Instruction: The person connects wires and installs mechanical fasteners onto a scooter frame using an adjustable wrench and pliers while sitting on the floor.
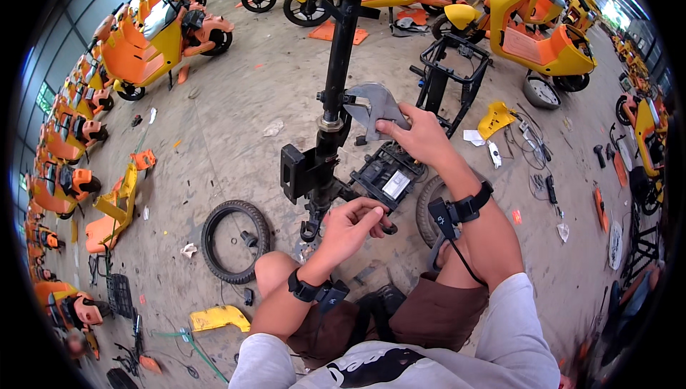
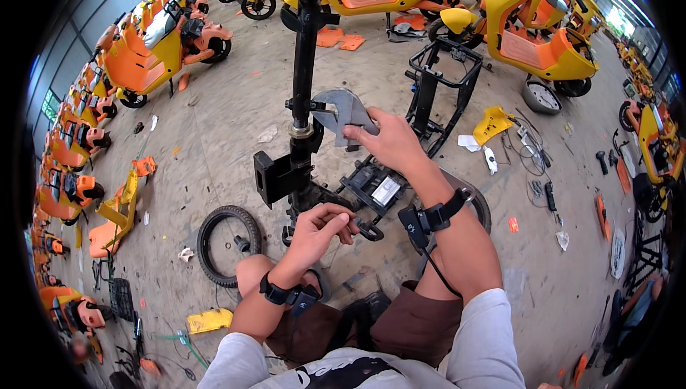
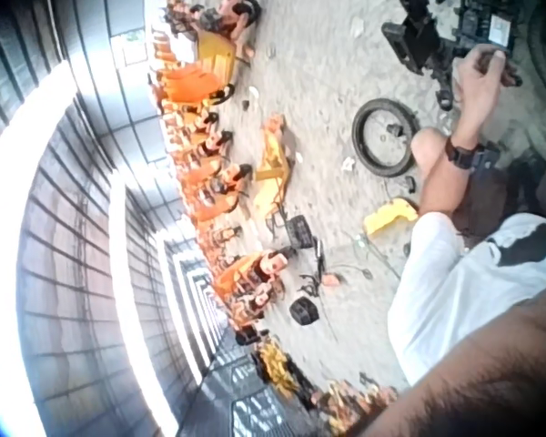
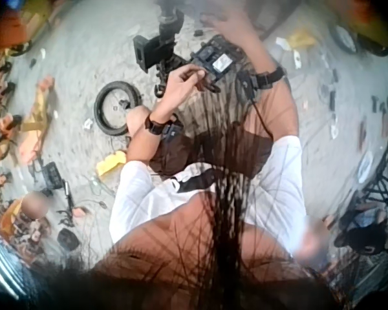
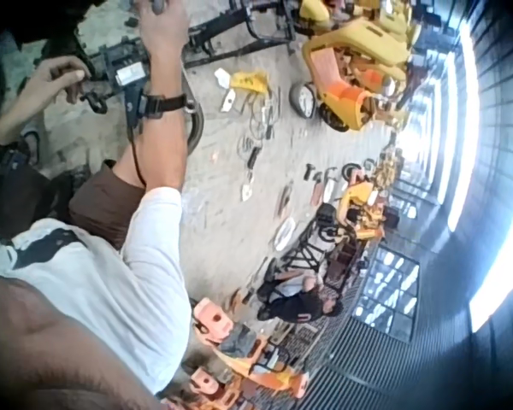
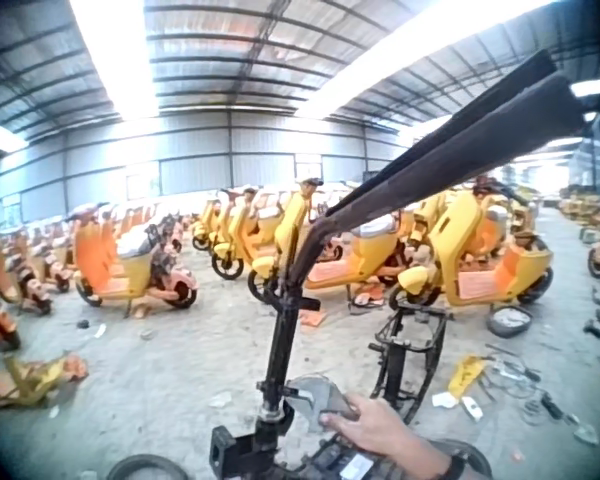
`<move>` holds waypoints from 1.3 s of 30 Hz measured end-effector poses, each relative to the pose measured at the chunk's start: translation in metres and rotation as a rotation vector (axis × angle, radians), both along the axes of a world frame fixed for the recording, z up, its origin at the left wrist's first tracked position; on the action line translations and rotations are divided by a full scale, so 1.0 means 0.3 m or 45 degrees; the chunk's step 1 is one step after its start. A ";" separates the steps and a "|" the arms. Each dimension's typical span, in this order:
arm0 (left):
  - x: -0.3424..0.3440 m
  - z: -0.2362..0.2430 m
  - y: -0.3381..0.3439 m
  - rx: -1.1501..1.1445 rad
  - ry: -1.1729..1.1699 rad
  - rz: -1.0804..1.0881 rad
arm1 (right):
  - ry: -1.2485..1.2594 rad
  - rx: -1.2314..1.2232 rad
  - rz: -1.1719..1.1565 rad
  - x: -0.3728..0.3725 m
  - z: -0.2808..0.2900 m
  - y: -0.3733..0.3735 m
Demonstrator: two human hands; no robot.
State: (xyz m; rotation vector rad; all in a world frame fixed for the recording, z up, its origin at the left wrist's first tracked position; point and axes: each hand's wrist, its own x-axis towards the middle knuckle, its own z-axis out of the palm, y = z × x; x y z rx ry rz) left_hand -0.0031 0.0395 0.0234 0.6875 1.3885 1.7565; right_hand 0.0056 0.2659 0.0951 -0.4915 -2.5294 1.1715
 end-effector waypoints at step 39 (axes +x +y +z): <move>-0.579 0.288 0.094 -0.214 0.410 0.428 | -0.142 -0.298 0.033 -0.005 0.025 -0.004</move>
